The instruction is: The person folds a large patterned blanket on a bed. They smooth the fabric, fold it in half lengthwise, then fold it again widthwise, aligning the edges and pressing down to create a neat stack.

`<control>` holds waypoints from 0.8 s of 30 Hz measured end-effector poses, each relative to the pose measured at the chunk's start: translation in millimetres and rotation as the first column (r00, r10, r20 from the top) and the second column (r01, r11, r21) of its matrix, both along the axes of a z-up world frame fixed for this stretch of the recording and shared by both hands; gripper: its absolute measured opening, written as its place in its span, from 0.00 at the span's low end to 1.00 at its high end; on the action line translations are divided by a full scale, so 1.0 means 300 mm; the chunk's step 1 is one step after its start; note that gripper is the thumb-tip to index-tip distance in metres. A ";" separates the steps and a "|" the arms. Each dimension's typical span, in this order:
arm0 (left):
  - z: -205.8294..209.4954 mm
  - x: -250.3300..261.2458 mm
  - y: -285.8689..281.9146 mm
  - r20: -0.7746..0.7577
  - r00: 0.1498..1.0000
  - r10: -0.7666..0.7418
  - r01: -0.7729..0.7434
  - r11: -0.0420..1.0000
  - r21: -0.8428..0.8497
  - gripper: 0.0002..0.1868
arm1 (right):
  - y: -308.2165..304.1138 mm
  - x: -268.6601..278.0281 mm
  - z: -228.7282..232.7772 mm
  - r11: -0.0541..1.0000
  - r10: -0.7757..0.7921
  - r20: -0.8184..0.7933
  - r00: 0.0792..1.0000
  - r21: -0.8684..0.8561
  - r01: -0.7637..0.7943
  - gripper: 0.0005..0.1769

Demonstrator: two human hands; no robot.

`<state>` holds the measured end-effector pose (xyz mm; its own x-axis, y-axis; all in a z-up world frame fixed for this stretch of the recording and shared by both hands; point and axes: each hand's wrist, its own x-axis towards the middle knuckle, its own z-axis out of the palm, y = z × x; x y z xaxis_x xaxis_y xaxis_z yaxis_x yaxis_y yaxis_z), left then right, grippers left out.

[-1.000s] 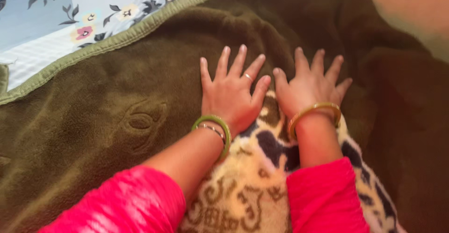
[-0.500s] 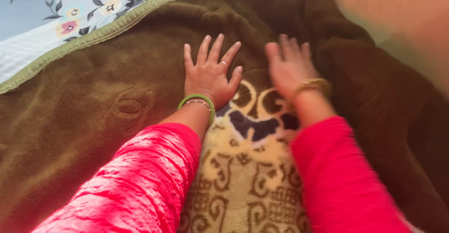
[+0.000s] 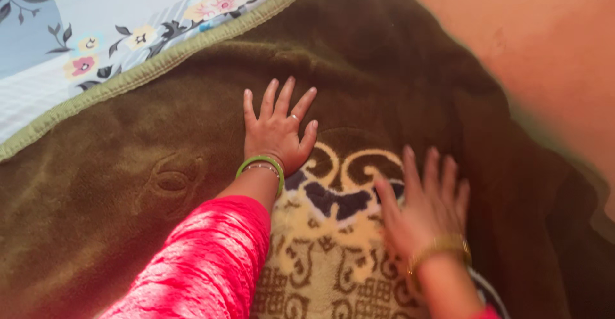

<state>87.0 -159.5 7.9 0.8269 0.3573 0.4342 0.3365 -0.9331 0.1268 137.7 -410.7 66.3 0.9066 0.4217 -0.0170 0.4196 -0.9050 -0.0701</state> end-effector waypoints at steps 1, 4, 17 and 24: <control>-0.001 0.002 -0.001 -0.001 1.000 -0.002 0.002 1.000 -0.006 0.32 | -0.050 -0.036 0.000 0.996 -0.030 0.012 0.999 0.086 0.029 0.45; -0.007 0.007 -0.001 -0.016 1.000 -0.007 0.007 1.000 -0.024 0.33 | -0.167 -0.038 -0.047 0.965 -0.089 0.088 0.992 0.253 0.064 0.44; -0.020 0.032 0.008 -0.040 0.999 0.022 -0.020 0.999 0.029 0.32 | -0.182 0.006 -0.151 0.968 -0.104 0.309 0.945 0.249 0.025 0.40; 0.050 0.061 -0.030 -0.024 0.998 0.051 -0.050 0.997 0.062 0.32 | -0.193 0.035 -0.261 0.946 -0.073 0.393 0.917 0.319 -0.061 0.38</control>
<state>105.4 -168.3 22.9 0.8196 0.3722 0.4357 0.3856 -0.9206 0.0610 148.2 -468.6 -12.0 0.8120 0.3380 0.4758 0.4678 -0.8644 -0.1842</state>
